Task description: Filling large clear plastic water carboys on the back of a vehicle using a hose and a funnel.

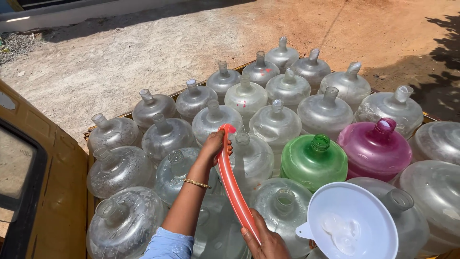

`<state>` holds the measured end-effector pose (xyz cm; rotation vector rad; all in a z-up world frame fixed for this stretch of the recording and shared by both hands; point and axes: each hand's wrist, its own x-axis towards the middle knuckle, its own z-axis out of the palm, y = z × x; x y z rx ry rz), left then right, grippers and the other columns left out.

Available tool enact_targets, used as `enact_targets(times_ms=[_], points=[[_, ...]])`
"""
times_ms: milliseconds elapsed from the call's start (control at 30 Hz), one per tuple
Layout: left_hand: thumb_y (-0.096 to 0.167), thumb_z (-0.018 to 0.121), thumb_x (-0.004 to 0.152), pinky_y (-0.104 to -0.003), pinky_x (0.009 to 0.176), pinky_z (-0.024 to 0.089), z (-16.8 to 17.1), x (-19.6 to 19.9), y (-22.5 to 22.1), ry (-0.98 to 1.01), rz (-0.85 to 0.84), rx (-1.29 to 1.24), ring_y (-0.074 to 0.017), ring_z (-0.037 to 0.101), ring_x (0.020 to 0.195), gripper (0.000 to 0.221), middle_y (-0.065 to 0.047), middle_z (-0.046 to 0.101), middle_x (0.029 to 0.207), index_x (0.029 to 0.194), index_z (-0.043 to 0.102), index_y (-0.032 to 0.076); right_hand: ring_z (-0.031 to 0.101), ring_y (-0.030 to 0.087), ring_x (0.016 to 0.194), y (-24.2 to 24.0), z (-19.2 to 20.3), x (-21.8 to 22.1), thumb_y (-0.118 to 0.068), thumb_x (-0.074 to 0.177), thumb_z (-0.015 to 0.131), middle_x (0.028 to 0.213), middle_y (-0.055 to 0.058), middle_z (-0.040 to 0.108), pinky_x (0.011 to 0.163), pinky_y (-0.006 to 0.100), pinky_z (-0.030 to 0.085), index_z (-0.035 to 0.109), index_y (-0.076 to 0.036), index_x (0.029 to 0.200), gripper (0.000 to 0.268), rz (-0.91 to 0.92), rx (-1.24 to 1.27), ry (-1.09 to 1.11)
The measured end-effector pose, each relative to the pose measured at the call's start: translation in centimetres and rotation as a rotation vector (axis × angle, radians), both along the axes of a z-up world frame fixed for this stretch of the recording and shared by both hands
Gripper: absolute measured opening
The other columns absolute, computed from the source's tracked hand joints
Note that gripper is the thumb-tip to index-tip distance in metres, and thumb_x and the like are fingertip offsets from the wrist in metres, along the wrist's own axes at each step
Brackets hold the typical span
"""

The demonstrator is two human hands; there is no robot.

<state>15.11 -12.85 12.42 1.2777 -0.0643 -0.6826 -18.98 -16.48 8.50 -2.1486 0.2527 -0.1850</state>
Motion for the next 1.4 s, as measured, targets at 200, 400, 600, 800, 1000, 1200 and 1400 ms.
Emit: enact_targets(times_ms=[200, 400, 600, 800, 1000, 1200, 1400], points=[[0.029, 0.042, 0.106, -0.041, 0.058, 0.062, -8.3, 3.3, -7.7, 0.064, -0.138, 0.068, -0.0237, 0.066, 0.062, 0.04, -0.014, 0.061, 0.081, 0.12, 0.048, -0.007, 0.072, 0.027, 0.079, -2.4, 6.2, -0.2, -0.046, 0.1, 0.048, 0.096, 0.015, 0.072, 0.074, 0.044, 0.055, 0.035, -0.021, 0.154, 0.061, -0.18, 0.199, 0.252], [0.029, 0.051, 0.099, -0.046, 0.066, 0.063, -2.0, -5.7, -6.5, 0.086, -0.155, 0.164, -0.0301, 0.071, 0.07, 0.051, -0.017, 0.062, 0.098, 0.139, 0.028, 0.007, 0.052, 0.014, 0.043, -5.8, 5.9, 0.9, -0.052, 0.099, 0.047, 0.063, 0.005, 0.054, 0.043, 0.033, 0.044, 0.038, -0.03, 0.155, 0.061, -0.3, 0.381, 0.488], [0.02, 0.073, 0.084, -0.039, 0.064, 0.062, -4.9, -13.6, -8.4, -0.172, 0.041, 0.185, -0.0227, 0.069, 0.073, 0.09, -0.014, 0.066, 0.1, 0.15, 0.013, 0.013, 0.056, 0.015, 0.042, -9.2, 3.5, 1.8, -0.054, 0.098, 0.048, 0.059, 0.005, 0.056, 0.046, 0.034, 0.047, 0.045, -0.028, 0.15, 0.058, -0.331, 0.242, 0.475], [0.029, 0.07, 0.087, -0.035, 0.066, 0.057, -11.5, -19.6, -11.5, 0.166, 0.016, -0.03, -0.0196, 0.068, 0.073, 0.048, -0.014, 0.073, 0.091, 0.124, 0.063, -0.001, 0.06, 0.015, 0.044, -10.9, 0.9, 1.6, -0.052, 0.097, 0.051, 0.058, 0.005, 0.058, 0.048, 0.035, 0.049, 0.044, -0.027, 0.149, 0.058, -0.36, 0.179, 0.454], [0.032, 0.06, 0.088, -0.036, 0.072, 0.058, -10.9, -20.2, -10.4, 0.188, -0.064, -0.099, -0.0216, 0.069, 0.076, 0.04, -0.013, 0.075, 0.091, 0.113, 0.065, 0.001, 0.056, 0.016, 0.045, -10.8, 1.1, 1.4, -0.051, 0.096, 0.053, 0.058, 0.002, 0.053, 0.048, 0.035, 0.048, 0.052, -0.029, 0.144, 0.053, -0.367, 0.308, 0.482], [0.03, 0.057, 0.091, -0.038, 0.076, 0.058, -14.8, -19.3, -11.2, 0.17, -0.138, -0.184, -0.0219, 0.069, 0.079, 0.036, -0.013, 0.073, 0.088, 0.111, 0.062, 0.0, 0.06, 0.016, 0.047, -10.5, -0.1, 1.3, -0.053, 0.096, 0.054, 0.056, 0.003, 0.055, 0.05, 0.034, 0.048, 0.063, -0.021, 0.128, 0.046, -0.388, 0.272, 0.448], [0.028, 0.056, 0.091, -0.037, 0.08, 0.058, -15.4, -18.9, -11.2, 0.184, -0.15, -0.231, -0.0228, 0.069, 0.082, 0.032, -0.014, 0.072, 0.086, 0.107, 0.062, 0.001, 0.066, 0.019, 0.051, -10.7, -1.6, 1.4, -0.054, 0.095, 0.053, 0.056, 0.005, 0.062, 0.055, 0.036, 0.05, 0.061, -0.02, 0.124, 0.046, -0.384, 0.132, 0.412]])
